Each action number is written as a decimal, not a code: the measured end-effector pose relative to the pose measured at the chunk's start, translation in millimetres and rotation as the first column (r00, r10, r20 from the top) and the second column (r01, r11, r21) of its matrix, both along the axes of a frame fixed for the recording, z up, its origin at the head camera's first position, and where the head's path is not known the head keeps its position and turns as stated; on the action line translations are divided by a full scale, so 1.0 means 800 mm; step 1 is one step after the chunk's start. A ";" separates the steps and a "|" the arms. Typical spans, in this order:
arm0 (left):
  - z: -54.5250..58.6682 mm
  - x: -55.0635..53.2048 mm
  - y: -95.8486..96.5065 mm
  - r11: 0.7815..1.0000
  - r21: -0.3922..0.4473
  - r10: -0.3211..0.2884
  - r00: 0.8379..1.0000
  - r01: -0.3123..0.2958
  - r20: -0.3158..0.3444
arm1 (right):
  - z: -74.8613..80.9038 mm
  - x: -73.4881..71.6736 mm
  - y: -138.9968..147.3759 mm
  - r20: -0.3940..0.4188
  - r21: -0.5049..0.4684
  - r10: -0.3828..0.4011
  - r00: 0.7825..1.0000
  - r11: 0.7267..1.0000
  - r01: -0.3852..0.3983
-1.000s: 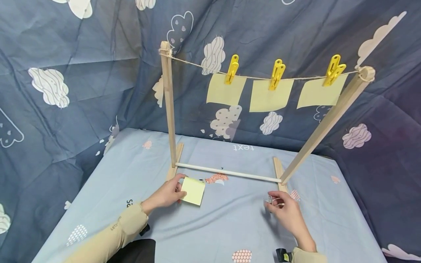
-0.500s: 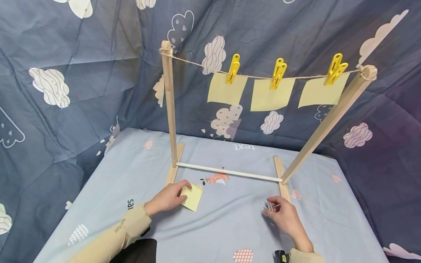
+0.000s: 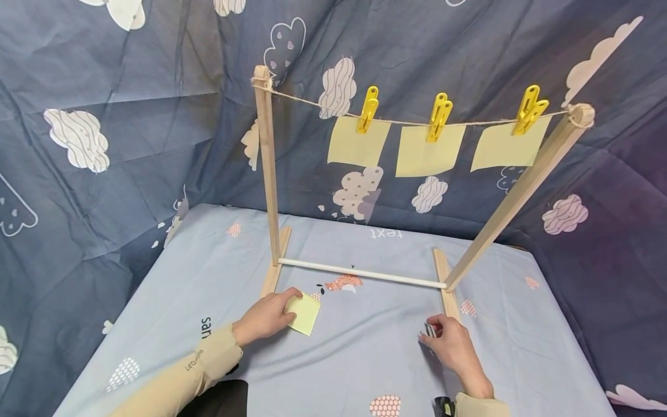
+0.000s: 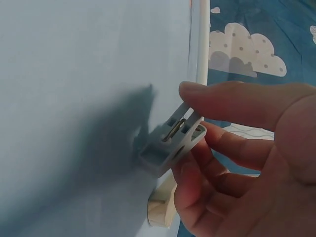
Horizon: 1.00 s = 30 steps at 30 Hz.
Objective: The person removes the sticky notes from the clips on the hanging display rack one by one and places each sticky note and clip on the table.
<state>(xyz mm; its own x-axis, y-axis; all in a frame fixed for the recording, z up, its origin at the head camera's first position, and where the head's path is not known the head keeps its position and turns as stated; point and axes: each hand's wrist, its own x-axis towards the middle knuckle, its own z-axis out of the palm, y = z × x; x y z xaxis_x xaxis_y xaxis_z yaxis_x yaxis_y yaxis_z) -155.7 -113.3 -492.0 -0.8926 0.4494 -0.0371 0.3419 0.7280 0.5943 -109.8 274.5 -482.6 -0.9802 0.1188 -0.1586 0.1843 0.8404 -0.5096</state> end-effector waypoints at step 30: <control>0.000 0.010 0.003 0.991 -0.133 0.031 0.999 -0.034 -0.020 | -0.007 0.003 -0.002 0.031 0.025 0.013 0.999 1.000 -0.014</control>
<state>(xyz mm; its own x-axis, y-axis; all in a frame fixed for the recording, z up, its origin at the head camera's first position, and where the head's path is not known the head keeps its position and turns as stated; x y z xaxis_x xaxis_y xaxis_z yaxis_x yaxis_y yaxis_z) -148.0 -111.1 -492.0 -0.9077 0.4122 -0.0788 0.3262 0.8112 0.4854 -107.2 273.2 -488.1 -0.9765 0.1101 -0.1855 0.1882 0.8552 -0.4830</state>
